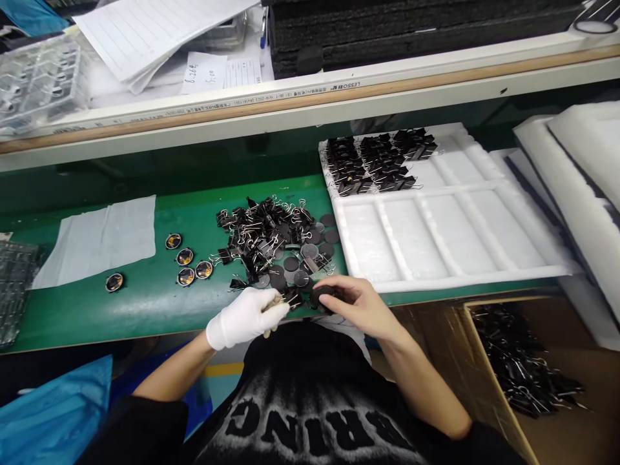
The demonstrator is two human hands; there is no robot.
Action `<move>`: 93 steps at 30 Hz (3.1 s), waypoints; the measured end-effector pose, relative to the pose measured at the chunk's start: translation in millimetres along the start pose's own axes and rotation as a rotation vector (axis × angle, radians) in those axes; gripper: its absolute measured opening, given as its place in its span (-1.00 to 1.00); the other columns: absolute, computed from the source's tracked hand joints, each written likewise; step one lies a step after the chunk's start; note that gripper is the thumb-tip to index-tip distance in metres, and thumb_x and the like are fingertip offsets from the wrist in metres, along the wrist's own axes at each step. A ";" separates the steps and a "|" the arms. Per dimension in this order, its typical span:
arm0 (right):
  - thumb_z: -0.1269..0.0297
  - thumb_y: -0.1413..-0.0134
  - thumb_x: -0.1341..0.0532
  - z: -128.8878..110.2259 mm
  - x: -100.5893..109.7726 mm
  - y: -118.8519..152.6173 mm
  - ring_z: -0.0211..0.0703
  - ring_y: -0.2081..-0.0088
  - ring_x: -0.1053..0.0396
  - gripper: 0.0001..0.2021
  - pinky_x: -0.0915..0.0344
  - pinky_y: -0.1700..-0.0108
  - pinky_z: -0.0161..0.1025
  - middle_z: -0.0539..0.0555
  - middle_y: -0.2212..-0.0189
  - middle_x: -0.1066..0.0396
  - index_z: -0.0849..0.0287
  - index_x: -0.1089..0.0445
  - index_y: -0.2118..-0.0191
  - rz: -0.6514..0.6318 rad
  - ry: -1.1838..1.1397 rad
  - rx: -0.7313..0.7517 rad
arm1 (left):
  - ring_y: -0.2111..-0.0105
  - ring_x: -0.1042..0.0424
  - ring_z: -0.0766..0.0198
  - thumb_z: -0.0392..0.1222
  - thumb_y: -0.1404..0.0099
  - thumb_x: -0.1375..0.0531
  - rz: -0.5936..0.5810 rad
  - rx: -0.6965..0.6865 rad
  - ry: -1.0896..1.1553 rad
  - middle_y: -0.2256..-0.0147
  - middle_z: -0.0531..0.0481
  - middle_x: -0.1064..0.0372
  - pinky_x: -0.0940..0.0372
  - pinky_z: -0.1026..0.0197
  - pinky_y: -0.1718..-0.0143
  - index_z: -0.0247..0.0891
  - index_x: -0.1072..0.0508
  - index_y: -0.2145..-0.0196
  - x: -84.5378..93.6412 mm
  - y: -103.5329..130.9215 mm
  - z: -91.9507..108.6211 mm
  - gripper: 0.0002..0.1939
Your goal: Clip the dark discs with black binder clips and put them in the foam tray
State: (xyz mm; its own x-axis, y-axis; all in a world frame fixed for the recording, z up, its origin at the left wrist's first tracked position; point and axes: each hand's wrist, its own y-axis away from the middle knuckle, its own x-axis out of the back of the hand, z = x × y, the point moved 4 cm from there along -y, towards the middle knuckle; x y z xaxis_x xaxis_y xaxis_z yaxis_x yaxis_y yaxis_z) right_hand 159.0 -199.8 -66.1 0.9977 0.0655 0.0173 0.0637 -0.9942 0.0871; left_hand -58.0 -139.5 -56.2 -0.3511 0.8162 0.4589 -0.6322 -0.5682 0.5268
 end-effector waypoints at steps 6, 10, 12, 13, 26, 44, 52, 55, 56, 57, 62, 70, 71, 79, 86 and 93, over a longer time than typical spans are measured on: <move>0.20 -0.06 -0.43 -5.8 15.3 -15.9 0.01 0.08 -0.60 -0.69 -0.50 0.00 -0.10 0.10 0.10 -0.64 0.06 -0.63 0.04 -0.193 0.156 -0.040 | 0.72 -0.34 0.35 0.01 -0.37 -0.10 -0.147 0.036 0.125 0.67 0.15 -0.35 -0.23 0.31 0.61 -0.19 -0.31 0.48 -5.4 0.3 8.8 -0.68; 0.22 -0.07 -0.42 -12.9 14.2 -18.7 -0.02 0.10 -0.61 -0.71 -0.52 0.02 -0.15 0.07 0.13 -0.65 0.04 -0.63 0.05 -0.321 0.239 0.009 | 0.73 -0.33 0.36 0.07 -0.38 -0.12 -0.146 -0.018 0.052 0.68 0.16 -0.31 -0.20 0.34 0.65 -0.18 -0.30 0.50 -12.1 -3.4 11.3 -0.63; 0.23 -0.08 -0.42 -16.1 13.0 -17.9 -0.01 0.09 -0.62 -0.71 -0.52 0.03 -0.16 0.06 0.14 -0.65 0.02 -0.62 0.04 -0.346 0.263 0.021 | 0.71 -0.36 0.35 0.12 -0.39 -0.11 -0.144 -0.050 -0.005 0.68 0.14 -0.33 -0.21 0.34 0.64 -0.18 -0.28 0.50 -13.9 -5.7 10.2 -0.59; 0.24 -0.08 -0.42 -17.3 12.3 -17.3 0.00 0.09 -0.62 -0.70 -0.52 0.04 -0.17 0.06 0.13 -0.65 0.02 -0.62 0.03 -0.360 0.278 0.023 | 0.70 -0.37 0.35 0.14 -0.40 -0.10 -0.144 -0.071 -0.033 0.67 0.14 -0.33 -0.21 0.34 0.63 -0.18 -0.27 0.51 -14.4 -6.7 9.8 -0.57; 0.23 -0.14 -0.41 -22.1 14.8 -13.2 0.04 0.07 -0.63 -0.70 -0.50 0.06 -0.16 0.03 0.13 -0.65 -0.01 -0.57 -0.02 -0.310 0.435 0.050 | 0.55 -0.50 0.31 0.22 -0.48 0.03 -0.183 -0.124 0.076 0.49 0.03 -0.52 -0.34 0.27 0.40 -0.22 -0.39 0.38 -6.6 -14.2 18.4 -0.50; 0.15 -0.07 -0.47 -28.0 43.9 -2.1 0.10 -0.19 -0.43 -0.09 -0.40 -0.18 0.06 0.20 -0.20 -0.41 -0.05 -0.02 -0.45 -0.138 0.396 0.130 | 0.41 -0.48 0.26 0.05 -0.40 -0.14 -0.060 -0.147 0.171 0.41 0.08 -0.46 -0.35 0.20 0.30 -0.20 -0.33 0.33 6.0 -33.8 47.4 -0.73; 0.24 -0.12 -0.36 -28.9 71.7 -17.3 -0.04 0.09 -0.55 -0.71 -0.46 0.06 -0.15 0.12 0.14 -0.59 0.15 -0.51 0.03 -0.119 0.399 0.026 | 0.27 -0.50 0.22 -0.01 -0.47 -0.12 0.265 -0.328 -0.229 0.16 0.00 -0.53 -0.37 0.13 0.15 -0.17 -0.35 -0.22 -10.2 -41.2 49.6 -0.56; 0.22 -0.13 -0.34 -44.3 137.2 -33.3 0.01 0.09 -0.55 -0.75 -0.45 -0.02 -0.05 0.13 0.14 -0.60 0.15 -0.53 0.08 0.115 0.576 0.132 | 0.24 -0.53 0.16 -0.07 -0.48 -0.12 0.476 -0.447 -0.448 0.10 -0.10 -0.54 -0.38 0.06 0.11 -0.23 -0.29 -0.29 -32.2 -37.1 30.5 -0.52; 0.23 -0.11 -0.33 -48.5 167.0 -40.4 0.03 0.09 -0.54 -0.75 -0.46 -0.02 -0.03 0.13 0.13 -0.60 0.15 -0.53 0.09 0.225 0.651 0.165 | 0.22 -0.54 0.13 -0.09 -0.48 -0.12 0.514 -0.494 -0.506 0.08 -0.13 -0.54 -0.39 0.06 0.11 -0.25 -0.32 -0.25 -42.0 -35.9 22.9 -0.55; 0.24 -0.09 -0.34 -51.2 198.8 -48.4 0.05 0.08 -0.54 -0.75 -0.46 -0.03 -0.01 0.14 0.13 -0.60 0.15 -0.54 0.09 0.329 0.720 0.188 | 0.17 -0.55 0.10 -0.11 -0.47 -0.13 0.564 -0.530 -0.557 0.04 -0.18 -0.54 -0.39 0.05 0.10 -0.28 -0.34 -0.22 -50.9 -34.7 15.1 -0.57; 0.26 0.08 -0.42 -42.7 344.7 -100.0 0.14 0.05 -0.49 -0.65 -0.44 -0.10 0.08 0.23 0.07 -0.52 0.19 -0.59 0.09 0.672 0.927 0.192 | 0.13 -0.54 0.00 -0.21 -0.42 -0.15 0.774 -0.607 -0.711 0.06 -0.25 -0.55 -0.39 0.03 0.14 -0.35 -0.38 -0.15 -76.2 -33.8 -10.6 -0.62; 0.22 0.11 -0.46 -5.5 395.5 -175.9 0.09 0.16 -0.50 -0.72 -0.48 0.02 0.02 0.21 0.27 -0.56 0.23 -0.64 0.23 0.577 0.882 0.164 | 0.25 -0.56 0.10 -0.34 -0.42 -0.14 0.876 -0.621 -0.774 0.15 -0.18 -0.59 -0.34 0.07 0.29 -0.35 -0.42 -0.08 -81.2 -36.6 -8.6 -0.70; 0.19 0.10 -0.46 -1.1 394.5 -180.9 0.08 0.18 -0.49 -0.72 -0.48 0.06 0.01 0.21 0.27 -0.55 0.23 -0.65 0.24 0.561 0.874 0.164 | 0.27 -0.56 0.11 -0.34 -0.42 -0.13 0.889 -0.610 -0.765 0.16 -0.17 -0.59 -0.33 0.07 0.30 -0.35 -0.42 -0.07 -81.1 -36.9 -8.5 -0.71; 0.12 0.04 -0.41 27.8 386.0 -185.2 0.13 -0.03 -0.34 -0.65 -0.36 -0.11 0.08 0.23 0.11 -0.40 0.16 -0.63 0.12 0.602 0.869 0.168 | 0.27 -0.58 0.12 -0.38 -0.40 -0.12 0.891 -0.594 -0.731 0.18 -0.15 -0.60 -0.36 0.08 0.33 -0.32 -0.43 -0.07 -78.9 -37.6 -3.7 -0.70; 0.20 -0.02 -0.16 15.8 377.9 -168.7 0.11 -0.06 -0.31 -0.64 -0.37 -0.02 0.00 0.24 0.05 -0.38 0.16 -0.50 0.07 0.788 0.872 0.216 | 0.29 -0.59 0.09 -0.39 -0.36 -0.15 0.881 -0.589 -0.693 0.18 -0.17 -0.61 -0.38 0.04 0.36 -0.27 -0.44 -0.07 -77.9 -36.9 -1.2 -0.66; 0.20 -0.23 0.03 -12.5 321.5 -141.1 0.16 -0.07 -0.36 -0.63 -0.32 -0.04 0.06 0.45 -0.04 -0.34 0.19 -0.38 0.00 1.090 0.696 0.405 | 0.15 -0.58 0.05 -0.31 -0.29 -0.21 0.938 -0.653 -0.715 0.15 -0.17 -0.58 -0.43 -0.02 0.14 -0.19 -0.45 -0.06 -81.5 -13.1 -2.2 -0.63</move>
State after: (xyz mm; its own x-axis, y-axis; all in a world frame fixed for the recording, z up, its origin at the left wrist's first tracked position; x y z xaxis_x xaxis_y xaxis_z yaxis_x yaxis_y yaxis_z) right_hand 470.4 -37.4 -60.4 0.3343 -0.8554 0.3957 -0.6224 -0.5156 -0.5889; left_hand -22.6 -198.3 -102.1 -0.5215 -0.1966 0.8303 -0.6349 -0.5607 -0.5315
